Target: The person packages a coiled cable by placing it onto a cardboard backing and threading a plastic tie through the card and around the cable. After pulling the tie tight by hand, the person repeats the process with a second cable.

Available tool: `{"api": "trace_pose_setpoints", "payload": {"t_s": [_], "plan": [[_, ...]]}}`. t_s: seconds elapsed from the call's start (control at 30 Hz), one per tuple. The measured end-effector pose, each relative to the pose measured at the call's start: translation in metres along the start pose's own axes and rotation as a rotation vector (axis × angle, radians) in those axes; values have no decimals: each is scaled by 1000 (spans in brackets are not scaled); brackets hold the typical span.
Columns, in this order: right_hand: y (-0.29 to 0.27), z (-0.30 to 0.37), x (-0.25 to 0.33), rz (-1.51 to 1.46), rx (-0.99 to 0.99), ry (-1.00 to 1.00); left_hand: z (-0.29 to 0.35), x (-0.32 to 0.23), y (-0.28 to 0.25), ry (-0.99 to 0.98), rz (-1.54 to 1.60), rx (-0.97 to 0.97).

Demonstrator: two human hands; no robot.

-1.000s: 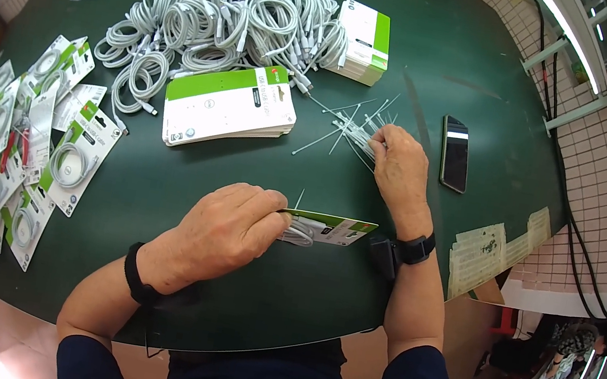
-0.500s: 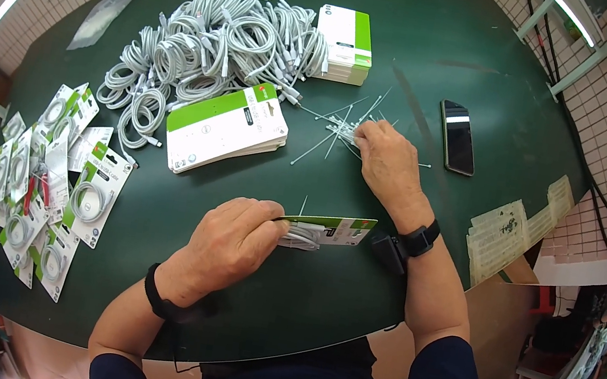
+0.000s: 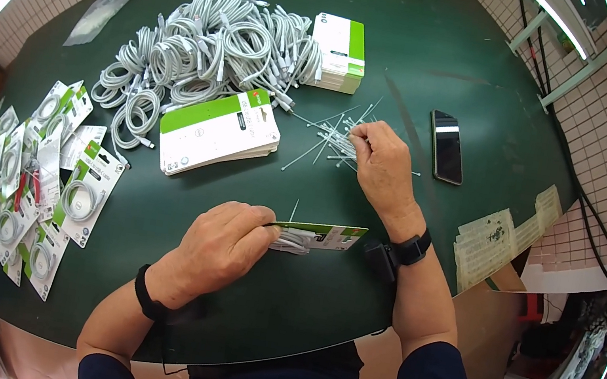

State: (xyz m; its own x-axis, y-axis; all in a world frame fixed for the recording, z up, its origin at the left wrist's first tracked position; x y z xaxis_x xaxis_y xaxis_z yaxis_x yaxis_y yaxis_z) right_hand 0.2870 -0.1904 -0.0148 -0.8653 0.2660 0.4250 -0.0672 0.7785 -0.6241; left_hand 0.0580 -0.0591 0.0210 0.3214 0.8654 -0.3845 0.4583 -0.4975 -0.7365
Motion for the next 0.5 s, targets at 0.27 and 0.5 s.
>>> {"api": "trace_pose_setpoints", "payload": {"t_s": [0.27,0.5], "plan": [[-4,-1,-4,-135,54,56,-1,0,1,16,-3,-7],[-7,-3,-14,-226,-29,223,-3,-2,-1,21,-5,-6]]}}
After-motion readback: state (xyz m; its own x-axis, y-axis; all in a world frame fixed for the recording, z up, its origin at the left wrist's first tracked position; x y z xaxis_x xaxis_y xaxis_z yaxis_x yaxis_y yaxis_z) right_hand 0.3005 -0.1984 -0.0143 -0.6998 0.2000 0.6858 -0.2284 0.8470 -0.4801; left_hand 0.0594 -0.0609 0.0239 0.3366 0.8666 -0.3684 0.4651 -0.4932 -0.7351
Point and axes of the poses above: each hand's wrist, its own z-axis away from the middle knuckle, its own y-axis out of the palm, x = y × z, the point moved 6 cm from there along -z, towards the middle knuckle, and after that the axes turned 8 degrees about -y, right-handed, at the moved point
